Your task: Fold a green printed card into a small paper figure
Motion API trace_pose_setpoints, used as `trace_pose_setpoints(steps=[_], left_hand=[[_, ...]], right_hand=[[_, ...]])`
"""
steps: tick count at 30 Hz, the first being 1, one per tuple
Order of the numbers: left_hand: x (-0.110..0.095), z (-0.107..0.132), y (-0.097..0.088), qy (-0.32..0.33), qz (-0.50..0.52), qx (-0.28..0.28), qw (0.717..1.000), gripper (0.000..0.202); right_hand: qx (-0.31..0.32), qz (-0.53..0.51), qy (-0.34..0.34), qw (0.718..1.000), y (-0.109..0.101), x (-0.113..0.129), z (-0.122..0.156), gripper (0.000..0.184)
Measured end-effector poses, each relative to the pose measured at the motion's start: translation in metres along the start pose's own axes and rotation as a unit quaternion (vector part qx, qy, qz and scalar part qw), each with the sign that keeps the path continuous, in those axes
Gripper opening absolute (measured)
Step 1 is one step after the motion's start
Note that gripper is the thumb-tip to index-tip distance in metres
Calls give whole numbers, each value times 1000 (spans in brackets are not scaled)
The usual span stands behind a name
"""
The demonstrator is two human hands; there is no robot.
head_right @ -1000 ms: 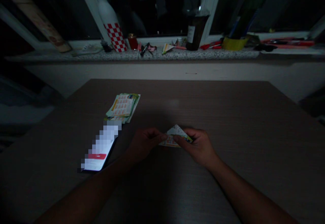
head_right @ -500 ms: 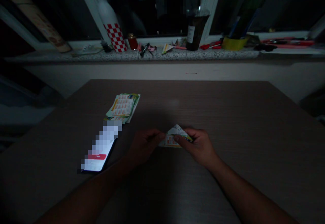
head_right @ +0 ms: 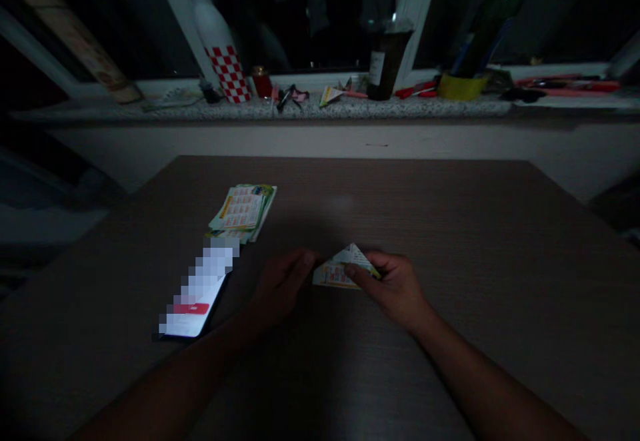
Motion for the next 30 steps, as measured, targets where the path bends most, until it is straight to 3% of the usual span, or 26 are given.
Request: trace_pose_setpoints(steps=[4, 10, 21, 25, 28, 30], left_hand=[[-3, 1, -5, 29, -9, -34, 999, 31], [-11, 2, -7, 150, -43, -61, 986, 10], [-9, 2, -2, 147, -46, -37, 987, 4], [-9, 1, -2, 155, -47, -23, 987, 5], [-9, 1, -2, 192, -77, -3, 978, 7], [-10, 2, -1, 224, -110, 8, 968, 8]], right_hand=[[-13, 3, -1, 1000, -1, 0, 0, 28], [-16, 36, -38, 998, -1, 3, -1, 24], [-20, 131, -141, 981, 3, 9, 0, 19], [-14, 166, -216, 962, 3, 14, 0, 16], [-20, 212, -295, 931, 1, 18, 1, 7], [-30, 246, -339, 907, -1, 21, 3, 18]])
Point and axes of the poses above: each hand's wrist, its own z-axis away from the middle knuckle, its own y-axis out of the palm, x = y × z, the point moved 3 cm from there along -z, towards the middle knuckle, and after that the axes turned 5 degrees about z, right-handed, at the moved point
